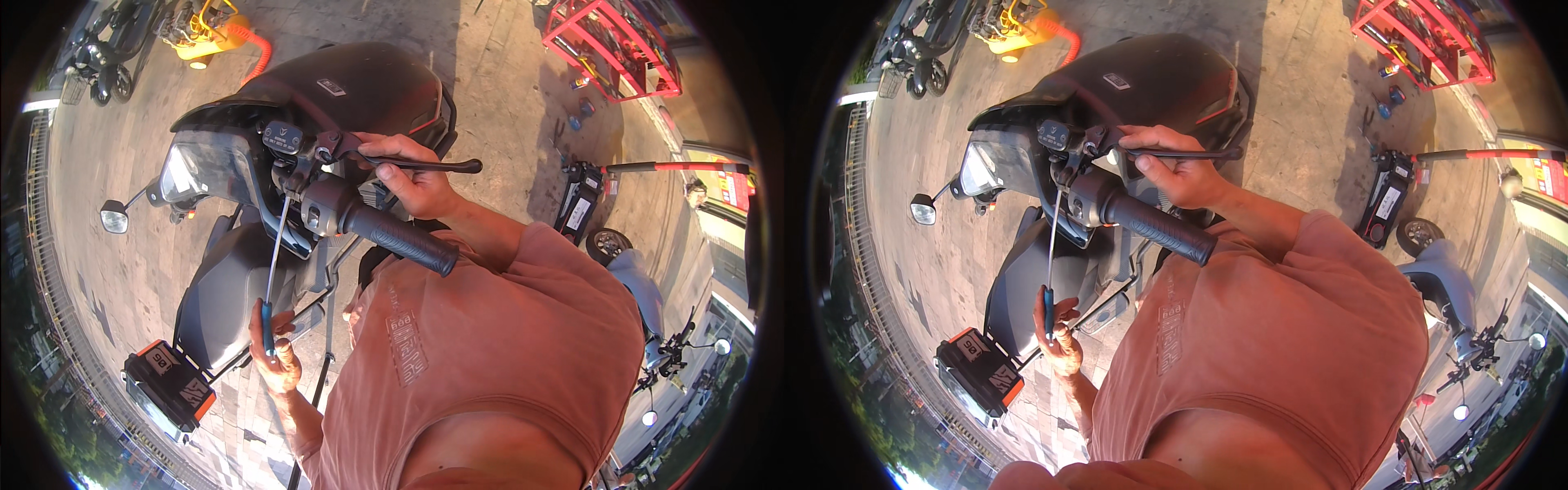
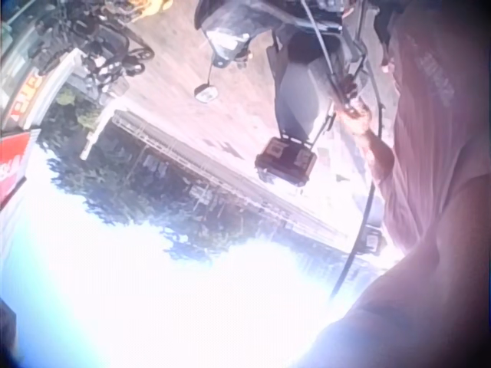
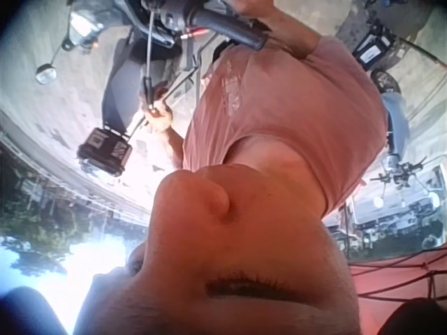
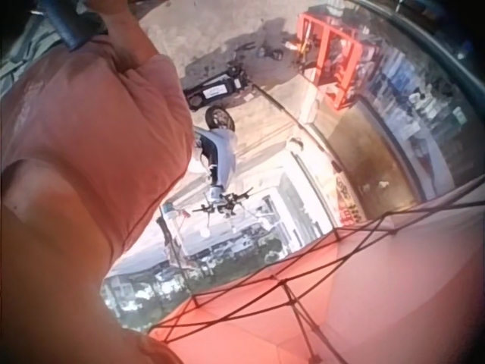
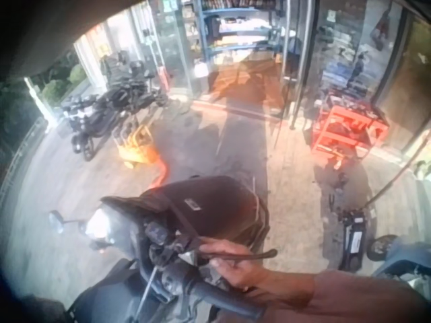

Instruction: The person removes a brake lever assembly from a scooter's handlebar using a screwdriver and wrench, then reattaches it. They retrieve tools from a red tool cart, loosen and tighten fasteners, and place a red cloth on the scooter seat during the process.

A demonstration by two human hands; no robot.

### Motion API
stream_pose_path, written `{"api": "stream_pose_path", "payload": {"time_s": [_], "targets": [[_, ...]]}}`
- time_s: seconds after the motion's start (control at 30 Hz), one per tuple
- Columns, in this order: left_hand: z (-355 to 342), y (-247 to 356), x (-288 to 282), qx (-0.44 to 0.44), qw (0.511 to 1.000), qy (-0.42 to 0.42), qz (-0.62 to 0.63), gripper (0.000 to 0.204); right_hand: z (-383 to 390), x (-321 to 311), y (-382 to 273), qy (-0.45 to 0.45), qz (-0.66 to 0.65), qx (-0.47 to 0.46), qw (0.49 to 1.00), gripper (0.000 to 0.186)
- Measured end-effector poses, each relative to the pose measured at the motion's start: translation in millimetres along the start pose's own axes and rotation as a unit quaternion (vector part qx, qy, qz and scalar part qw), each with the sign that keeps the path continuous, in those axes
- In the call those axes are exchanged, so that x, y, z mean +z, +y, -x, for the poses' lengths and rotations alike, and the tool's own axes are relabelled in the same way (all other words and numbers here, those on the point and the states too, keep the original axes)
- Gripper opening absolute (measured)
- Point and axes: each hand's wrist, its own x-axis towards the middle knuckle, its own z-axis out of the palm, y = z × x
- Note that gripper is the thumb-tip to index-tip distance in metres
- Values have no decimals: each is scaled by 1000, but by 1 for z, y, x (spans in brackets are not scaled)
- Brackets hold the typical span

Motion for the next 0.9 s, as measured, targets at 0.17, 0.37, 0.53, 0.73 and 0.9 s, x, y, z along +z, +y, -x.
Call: {"api": "stream_pose_path", "payload": {"time_s": [0.17,0.37,0.53,0.73,0.9], "targets": [[-26,1,-25,-262,942,83,195,83,-2,-2,0,-16,-9,-17,1000,26],[-34,-6,15,0,919,364,-150,50,-2,-4,0,-16,5,-11,1000,27],[-10,4,1,12,976,217,-5,65,-3,-6,-2,-27,32,-17,999,28],[-3,0,-6,113,967,63,-218,111,-3,-5,-5,-24,33,0,999,28],[-10,-8,-9,76,973,122,-183,116,-2,-4,-7,-15,10,16,1000,26]]}}
